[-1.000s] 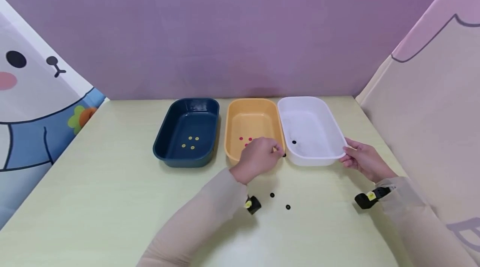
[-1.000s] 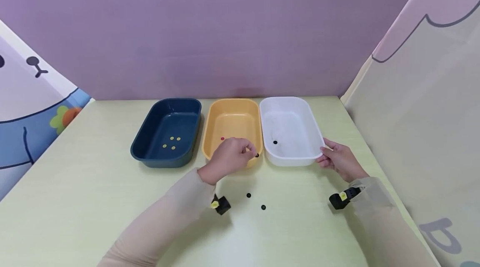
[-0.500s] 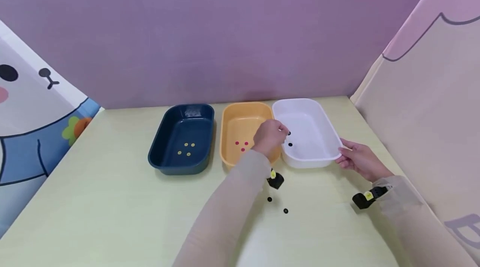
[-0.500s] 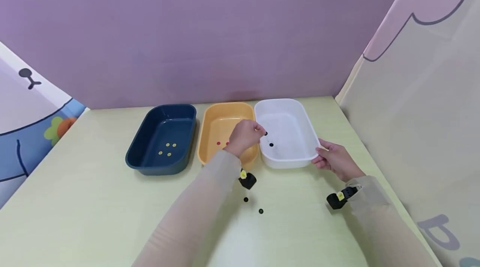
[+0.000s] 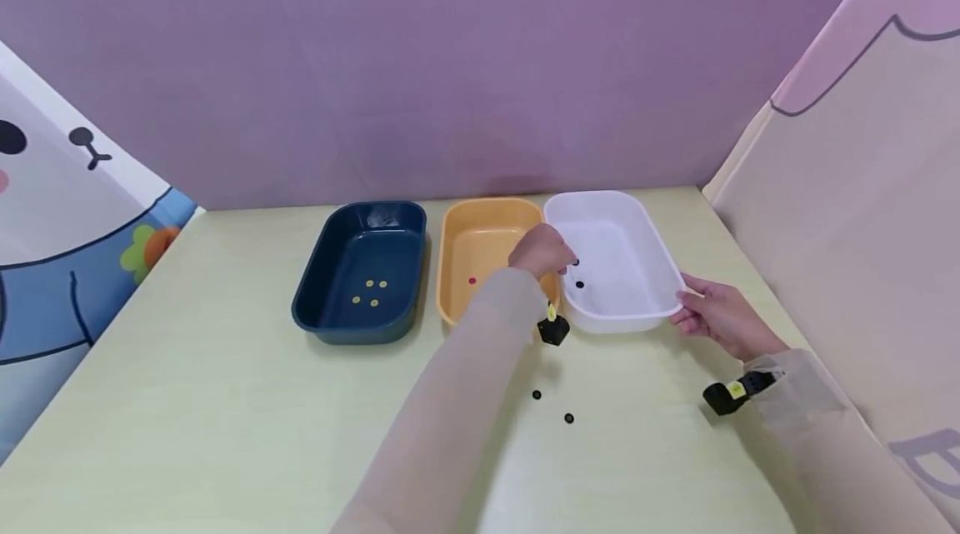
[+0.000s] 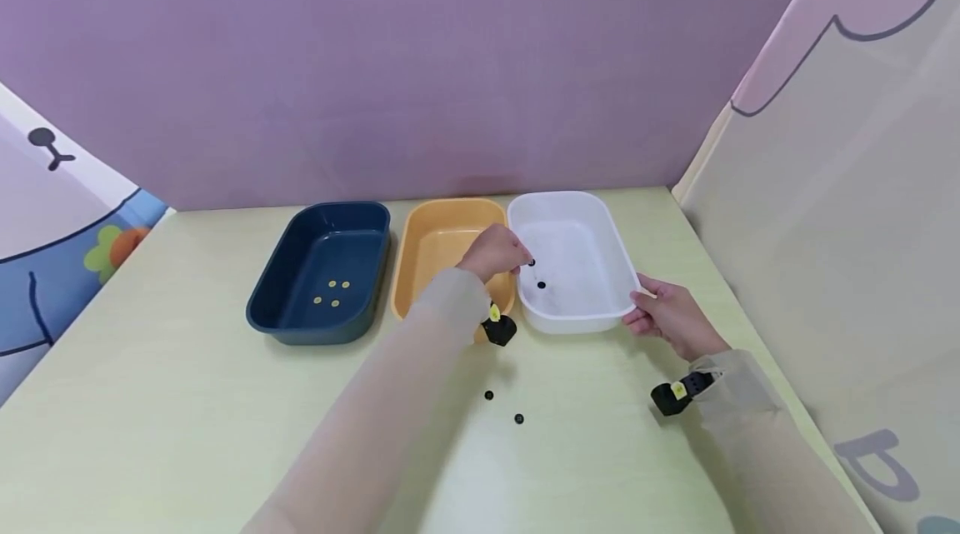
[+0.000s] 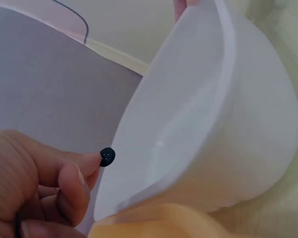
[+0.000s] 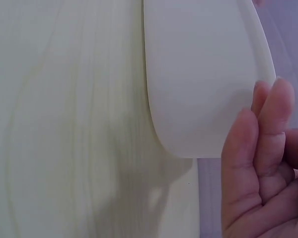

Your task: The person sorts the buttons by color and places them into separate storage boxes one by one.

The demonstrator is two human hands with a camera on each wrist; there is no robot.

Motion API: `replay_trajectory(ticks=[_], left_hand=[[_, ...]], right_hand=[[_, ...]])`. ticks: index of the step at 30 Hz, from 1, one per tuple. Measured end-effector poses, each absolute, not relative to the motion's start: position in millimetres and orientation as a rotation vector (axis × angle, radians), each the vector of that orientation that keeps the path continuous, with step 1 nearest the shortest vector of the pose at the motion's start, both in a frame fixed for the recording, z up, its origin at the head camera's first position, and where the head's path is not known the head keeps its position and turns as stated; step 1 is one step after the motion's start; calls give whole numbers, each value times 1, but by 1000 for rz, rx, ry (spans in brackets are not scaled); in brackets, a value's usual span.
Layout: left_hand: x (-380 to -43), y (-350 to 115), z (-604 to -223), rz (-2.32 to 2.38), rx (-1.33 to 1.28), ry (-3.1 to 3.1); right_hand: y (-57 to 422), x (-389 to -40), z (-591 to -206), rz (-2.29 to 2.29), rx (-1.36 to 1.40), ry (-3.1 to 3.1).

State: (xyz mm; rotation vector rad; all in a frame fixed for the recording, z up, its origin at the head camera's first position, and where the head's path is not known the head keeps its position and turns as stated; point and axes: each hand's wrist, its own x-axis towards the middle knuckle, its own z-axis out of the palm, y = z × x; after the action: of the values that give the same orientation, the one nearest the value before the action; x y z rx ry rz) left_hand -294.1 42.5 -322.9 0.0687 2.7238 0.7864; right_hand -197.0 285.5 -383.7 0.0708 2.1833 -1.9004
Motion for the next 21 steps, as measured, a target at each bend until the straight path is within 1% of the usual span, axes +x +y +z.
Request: replay_trajectory(ticks=[6,21], left_hand=[[-294,51,-329,721,-18,2766],[-293,70,-337,666,-67,2840]], right_hand=[[282,-197,-382,-1897,72,2184],[284,-195,-381,-1945,91,2148]])
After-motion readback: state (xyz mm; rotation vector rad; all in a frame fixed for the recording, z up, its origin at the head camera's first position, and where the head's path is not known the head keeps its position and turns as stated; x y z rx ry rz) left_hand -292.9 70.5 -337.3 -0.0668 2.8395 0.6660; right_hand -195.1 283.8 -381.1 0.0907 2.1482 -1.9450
